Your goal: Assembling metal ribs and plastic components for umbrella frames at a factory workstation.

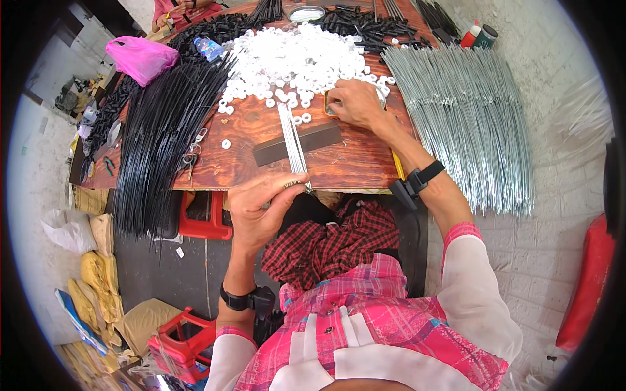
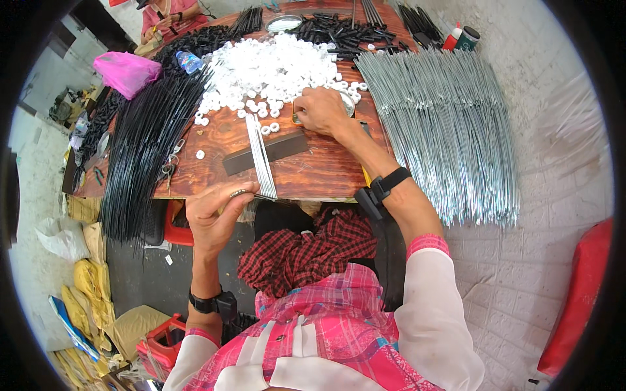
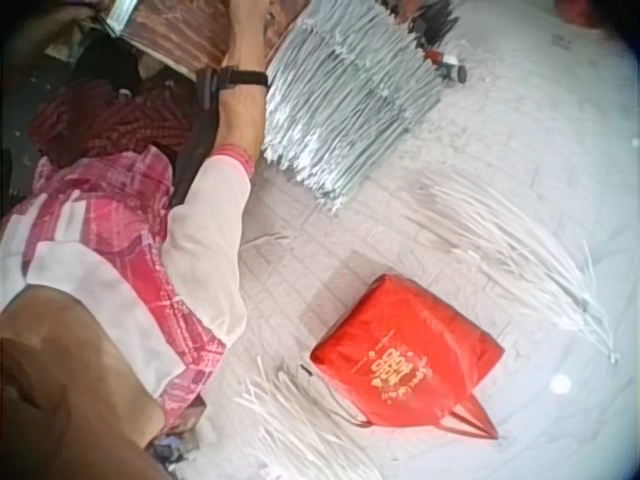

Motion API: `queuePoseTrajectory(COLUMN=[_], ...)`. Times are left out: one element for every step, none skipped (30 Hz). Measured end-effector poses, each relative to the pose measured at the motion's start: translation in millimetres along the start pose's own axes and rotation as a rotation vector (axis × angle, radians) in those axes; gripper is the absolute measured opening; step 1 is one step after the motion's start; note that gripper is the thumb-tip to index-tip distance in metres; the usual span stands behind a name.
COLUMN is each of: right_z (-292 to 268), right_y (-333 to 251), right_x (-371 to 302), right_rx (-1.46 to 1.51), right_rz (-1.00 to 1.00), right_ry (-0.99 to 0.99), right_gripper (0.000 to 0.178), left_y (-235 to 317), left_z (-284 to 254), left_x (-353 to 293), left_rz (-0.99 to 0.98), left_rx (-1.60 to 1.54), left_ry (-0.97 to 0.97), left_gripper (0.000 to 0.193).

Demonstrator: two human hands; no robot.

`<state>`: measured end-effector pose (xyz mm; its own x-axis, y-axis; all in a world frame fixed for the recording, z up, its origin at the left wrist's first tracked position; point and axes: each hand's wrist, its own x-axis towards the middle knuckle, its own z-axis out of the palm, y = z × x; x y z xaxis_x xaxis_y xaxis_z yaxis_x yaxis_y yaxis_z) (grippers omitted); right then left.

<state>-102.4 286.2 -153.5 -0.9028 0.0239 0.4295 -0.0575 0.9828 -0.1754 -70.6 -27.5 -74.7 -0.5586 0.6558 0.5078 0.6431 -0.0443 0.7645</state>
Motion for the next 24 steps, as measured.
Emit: queuePoseTrajectory(right_z=[-2, -4, -4, -4, -4, -4, -4, -5, -5, -5, -5, -6, -7, -8, -8, -8, -8, -11, -14, -17, -20, -24, -28, -31], right_y=[0, 0, 1, 2, 1, 1, 2, 4, 2, 1, 0, -1, -2, -2, -1, 0, 1, 0, -2, -4, -5, -5, -5, -8], right_x=[-1, 0, 0, 0, -1, -1, -1, 0, 0, 0, -1, 0, 1, 3, 5, 6, 5, 7, 8, 8, 9, 9, 9, 9], right_rx=[0.044, 0.043, 0.092, 0.141, 0.141, 0.174, 0.208, 0.206, 0.293, 0.382, 0.383, 0.458, 0.534, 0.534, 0.600, 0.665, 0.664, 0.763, 0.861, 0.861, 0.909, 0.956, 0.953, 1.050], right_rz=[0.019, 0.015, 0.027, 0.040, 0.037, 0.036, 0.034, 0.034, 0.060, 0.086, 0.087, 0.137, 0.188, 0.189, 0.218, 0.248, 0.249, 0.300, 0.352, 0.350, 0.343, 0.335, 0.332, 0.305], right_ry=[0.030, 0.032, 0.062, 0.093, 0.094, 0.109, 0.124, 0.128, 0.121, 0.114, 0.115, 0.094, 0.073, 0.075, 0.076, 0.077, 0.078, 0.076, 0.074, 0.072, 0.104, 0.136, 0.135, 0.150], right_gripper=[0.011, 0.011, 0.012, 0.013, 0.013, 0.014, 0.015, 0.015, 0.016, 0.017, 0.017, 0.017, 0.018, 0.018, 0.019, 0.020, 0.020, 0.021, 0.021, 0.021, 0.021, 0.021, 0.021, 0.022], left_y=[0, 0, 0, 1, 1, 1, 0, -1, -1, 0, 1, 2, 2, 2, 2, 2, 2, 2, 2, 2, 2, 3, 4, 5], left_z=[0, -1, -1, -1, -1, -1, 0, 0, 1, 1, 1, 1, 1, 1, 2, 3, 3, 3, 3, 4, 4, 5, 6, 7], left_x=[0, 0, -1, -1, -2, -1, 0, 1, 0, 0, 0, 1, 1, 2, 2, 3, 3, 3, 2, 1, 1, 2, 4, 3], left_rz=[0.002, 0.002, 0.000, 0.002, 0.000, 0.002, 0.007, 0.016, 0.022, 0.022, 0.006, -0.007, -0.005, 0.006, 0.017, 0.018, 0.021, 0.023, 0.022, 0.011, 0.001, 0.003, 0.007, 0.006], left_rx=[0.001, 0.019, 0.038, 0.039, 0.036, 0.034, 0.034, 0.031, 0.028, 0.029, 0.042, 0.055, 0.056, 0.049, 0.041, 0.040, 0.046, 0.055, 0.056, 0.056, 0.057, 0.055, 0.068, 0.081], left_ry=[0.004, 0.002, -0.001, 0.002, 0.008, 0.013, 0.014, 0.016, 0.019, 0.019, 0.020, 0.021, 0.020, 0.025, 0.029, 0.028, 0.032, 0.039, 0.041, 0.043, 0.046, 0.050, 0.051, 0.052], left_gripper=[0.019, 0.019, 0.020, 0.020, 0.020, 0.020, 0.020, 0.020, 0.020, 0.020, 0.020, 0.020, 0.020, 0.020, 0.020, 0.020, 0.020, 0.020, 0.020, 0.020, 0.019, 0.019, 0.019, 0.018])
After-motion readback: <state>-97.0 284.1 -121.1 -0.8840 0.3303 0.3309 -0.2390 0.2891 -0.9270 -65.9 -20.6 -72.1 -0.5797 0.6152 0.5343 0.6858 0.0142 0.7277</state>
